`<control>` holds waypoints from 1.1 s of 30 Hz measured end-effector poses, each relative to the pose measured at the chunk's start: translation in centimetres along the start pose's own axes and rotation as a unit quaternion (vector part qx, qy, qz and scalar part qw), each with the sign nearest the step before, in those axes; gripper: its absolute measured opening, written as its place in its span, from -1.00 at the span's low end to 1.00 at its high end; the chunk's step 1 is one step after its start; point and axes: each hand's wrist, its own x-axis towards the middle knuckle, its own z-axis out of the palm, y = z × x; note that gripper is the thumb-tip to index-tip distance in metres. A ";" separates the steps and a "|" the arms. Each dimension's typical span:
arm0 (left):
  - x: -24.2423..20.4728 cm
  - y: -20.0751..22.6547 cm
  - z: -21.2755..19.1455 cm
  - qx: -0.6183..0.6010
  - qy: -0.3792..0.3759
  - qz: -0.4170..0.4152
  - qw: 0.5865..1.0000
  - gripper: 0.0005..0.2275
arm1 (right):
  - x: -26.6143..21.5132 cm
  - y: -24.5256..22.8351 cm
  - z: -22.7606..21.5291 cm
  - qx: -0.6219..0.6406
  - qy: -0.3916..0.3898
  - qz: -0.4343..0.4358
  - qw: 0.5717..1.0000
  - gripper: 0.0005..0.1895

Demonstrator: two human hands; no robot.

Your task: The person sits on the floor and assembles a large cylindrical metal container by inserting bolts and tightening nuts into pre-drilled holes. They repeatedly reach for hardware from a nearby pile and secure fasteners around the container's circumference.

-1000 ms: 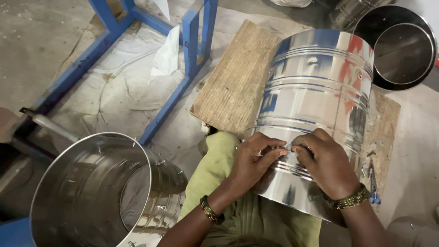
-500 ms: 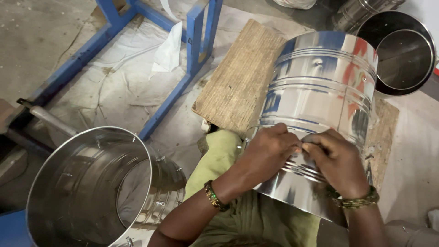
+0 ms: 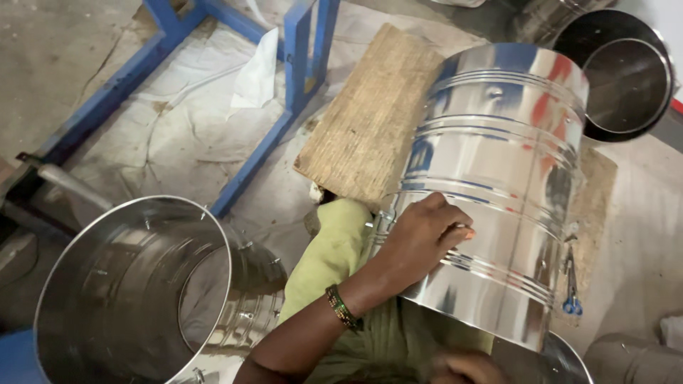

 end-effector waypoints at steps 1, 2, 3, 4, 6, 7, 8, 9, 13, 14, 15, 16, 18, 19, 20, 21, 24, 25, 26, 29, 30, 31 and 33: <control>0.0 -0.1 0.2 0.006 0.006 -0.005 1.000 -0.86 | 0.8 -0.2 1.4 0.011 -0.019 0.026 0.999 -0.70; -0.1 -0.1 0.4 0.013 0.011 -0.010 1.000 -0.86 | 1.5 -0.6 2.3 0.081 0.033 0.006 0.996 -0.74; -0.1 -0.2 0.5 0.012 0.013 -0.010 1.000 -0.86 | 2.6 -1.2 2.8 0.149 0.082 -0.017 0.985 -0.78; -0.3 -0.2 0.6 0.011 0.014 -0.010 1.000 -0.86 | 3.4 -2.0 2.9 0.216 0.130 -0.041 0.967 -0.82; -0.1 -0.3 0.5 0.012 0.017 -0.005 1.000 -0.86 | 4.6 -4.2 2.6 0.217 0.180 -0.094 0.955 -0.74; -0.1 -0.4 0.6 0.011 0.018 0.000 1.000 -0.85 | 5.2 -5.5 2.4 0.218 0.205 -0.120 0.947 -0.63; 0.0 -0.4 0.5 0.011 0.019 0.005 1.000 -0.85 | 5.9 -6.7 2.7 0.255 0.228 -0.121 0.932 -0.68; 0.0 -0.5 0.5 0.017 0.021 0.007 1.000 -0.85 | 6.7 -7.8 3.6 0.294 0.252 -0.122 0.914 -0.72; 0.6 -0.5 -0.1 0.039 0.010 0.025 0.999 -0.85 | 7.1 -9.4 3.9 0.442 0.155 -0.136 0.873 -0.62; 0.6 -0.5 -0.2 0.044 0.003 0.030 0.999 -0.85 | 7.0 -9.2 3.6 0.471 0.144 -0.144 0.859 -0.64; 0.6 -0.3 0.0 0.039 0.000 0.050 0.998 -0.85 | 6.6 -8.8 3.4 0.499 0.132 -0.148 0.843 -0.66; 0.6 0.0 0.3 0.035 -0.002 0.069 0.997 -0.85 | 6.3 -8.4 3.2 0.528 0.121 -0.153 0.827 -0.68; 0.7 0.6 0.9 0.041 -0.018 0.097 0.994 -0.84 | 5.2 -7.5 2.8 0.583 0.087 -0.174 0.789 -0.69; 0.8 0.9 1.4 0.052 -0.033 0.104 0.993 -0.83 | 4.7 -7.0 2.8 0.610 0.070 -0.185 0.767 -0.69; 1.0 1.3 1.9 0.063 -0.049 0.111 0.991 -0.83 | 4.3 -6.5 2.8 0.611 0.071 -0.199 0.763 -0.70; 1.1 1.6 2.4 0.068 -0.042 0.126 0.989 -0.84 | 3.8 -5.9 3.0 0.612 0.072 -0.214 0.758 -0.72; 0.7 2.3 3.7 0.084 -0.041 0.161 0.983 -0.87 | 3.2 -2.9 3.2 0.637 0.027 -0.226 0.736 -0.73; 0.6 2.5 3.8 0.087 -0.053 0.162 0.982 -0.86 | 3.3 -1.6 3.4 0.649 0.004 -0.224 0.727 -0.74; 0.6 2.7 3.9 0.090 -0.064 0.163 0.980 -0.86 | 3.7 -0.3 3.5 0.642 -0.030 -0.247 0.725 -0.72; 0.5 3.3 3.6 0.107 -0.082 0.147 0.980 -0.84 | 4.8 3.0 4.7 0.580 -0.010 -0.253 0.774 -0.70; 0.5 3.6 3.3 0.093 -0.083 0.139 0.982 -0.82 | 4.9 3.5 5.2 0.523 0.076 -0.211 0.822 -0.69; 0.5 3.8 3.0 0.081 -0.082 0.131 0.985 -0.80 | 5.0 3.7 5.6 0.459 0.159 -0.165 0.858 -0.65; 0.5 4.3 2.3 0.076 -0.079 0.128 0.986 -0.77 | 5.3 2.9 5.4 0.233 0.201 -0.237 0.922 -0.55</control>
